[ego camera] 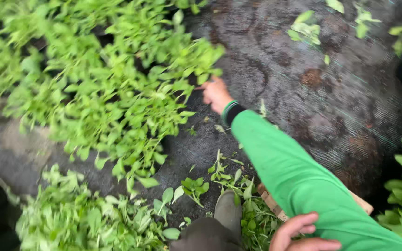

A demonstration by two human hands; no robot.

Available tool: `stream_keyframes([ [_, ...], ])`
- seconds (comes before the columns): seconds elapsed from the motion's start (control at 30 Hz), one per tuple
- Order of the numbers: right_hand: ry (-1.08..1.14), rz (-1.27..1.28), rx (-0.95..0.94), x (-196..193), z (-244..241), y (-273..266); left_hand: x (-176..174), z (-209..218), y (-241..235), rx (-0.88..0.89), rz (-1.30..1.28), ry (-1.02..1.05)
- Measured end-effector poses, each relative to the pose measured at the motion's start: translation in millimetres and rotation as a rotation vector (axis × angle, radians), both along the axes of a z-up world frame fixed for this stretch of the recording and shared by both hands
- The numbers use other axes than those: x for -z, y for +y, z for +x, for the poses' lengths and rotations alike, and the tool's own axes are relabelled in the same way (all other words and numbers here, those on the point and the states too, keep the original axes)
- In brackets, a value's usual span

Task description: The person sits cross-legged on the ground and uses a small blue knife to trim the stems and leaves of green leafy plants. The cuttings are placed into a small wooden box positioned between their legs.

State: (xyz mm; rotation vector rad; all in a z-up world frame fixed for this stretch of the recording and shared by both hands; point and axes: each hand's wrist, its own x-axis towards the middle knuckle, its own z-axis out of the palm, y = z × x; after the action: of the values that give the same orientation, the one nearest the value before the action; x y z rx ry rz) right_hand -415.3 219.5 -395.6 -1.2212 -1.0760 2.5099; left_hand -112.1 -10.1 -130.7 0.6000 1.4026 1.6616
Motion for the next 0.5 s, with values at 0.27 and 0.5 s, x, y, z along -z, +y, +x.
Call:
stream_keyframes([
  [0.27,-0.098,0.126,-0.216,-14.1,53.1,73.7,123.5,-0.9,-86.8,0.238,-0.284,-0.374],
  [0.5,-0.375,0.438,0.609,-78.7,253.0,228.9,220.1,-28.2,-87.4,0.259,-0.468,-0.216],
])
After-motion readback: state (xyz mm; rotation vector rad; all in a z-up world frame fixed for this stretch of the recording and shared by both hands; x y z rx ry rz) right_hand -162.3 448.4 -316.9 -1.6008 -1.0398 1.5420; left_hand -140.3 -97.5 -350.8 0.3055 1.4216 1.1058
